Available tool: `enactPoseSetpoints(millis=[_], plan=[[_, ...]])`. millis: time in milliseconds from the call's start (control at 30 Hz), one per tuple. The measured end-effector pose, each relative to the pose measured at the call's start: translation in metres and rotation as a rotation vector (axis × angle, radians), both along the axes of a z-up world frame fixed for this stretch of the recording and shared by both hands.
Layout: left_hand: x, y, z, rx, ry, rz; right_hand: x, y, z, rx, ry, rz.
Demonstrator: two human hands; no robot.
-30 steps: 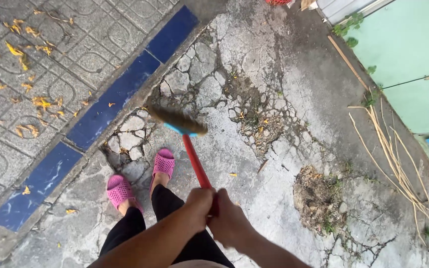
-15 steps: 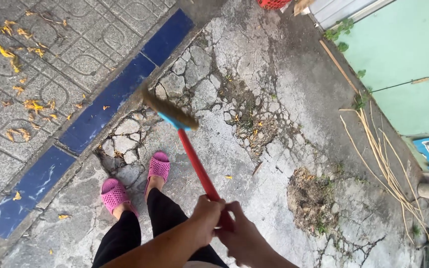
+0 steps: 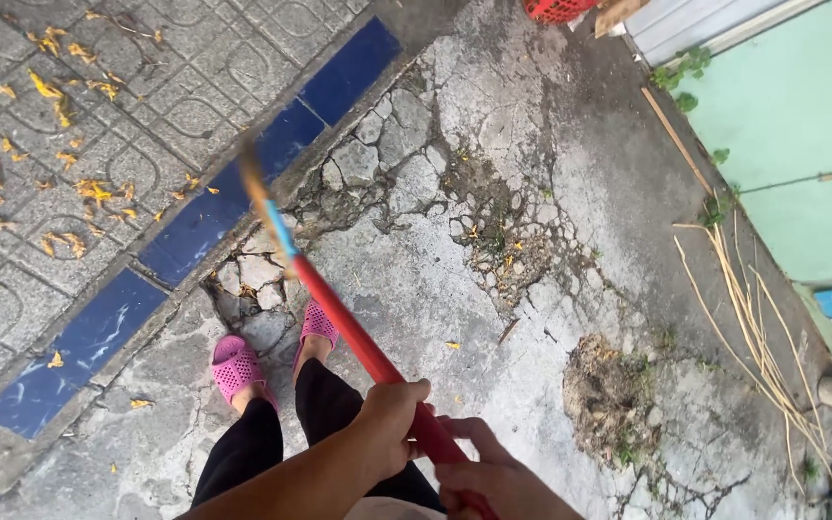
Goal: Sweeping fallen yellow flowers and debris from the pavement next to a red car.
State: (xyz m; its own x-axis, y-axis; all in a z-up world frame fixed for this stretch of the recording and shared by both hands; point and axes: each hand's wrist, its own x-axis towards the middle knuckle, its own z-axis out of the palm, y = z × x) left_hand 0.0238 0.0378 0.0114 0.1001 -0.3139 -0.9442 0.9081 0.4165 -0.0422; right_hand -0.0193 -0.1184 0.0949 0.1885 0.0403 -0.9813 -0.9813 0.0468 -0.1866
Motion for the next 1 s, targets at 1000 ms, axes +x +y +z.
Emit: enactPoseSetpoints(millis=[1000], plan=[[-0.015, 0.134, -0.078, 0.356, -0.097, 0.291, 0.034, 0.177, -0.052, 0.357, 0.072, 0.035]])
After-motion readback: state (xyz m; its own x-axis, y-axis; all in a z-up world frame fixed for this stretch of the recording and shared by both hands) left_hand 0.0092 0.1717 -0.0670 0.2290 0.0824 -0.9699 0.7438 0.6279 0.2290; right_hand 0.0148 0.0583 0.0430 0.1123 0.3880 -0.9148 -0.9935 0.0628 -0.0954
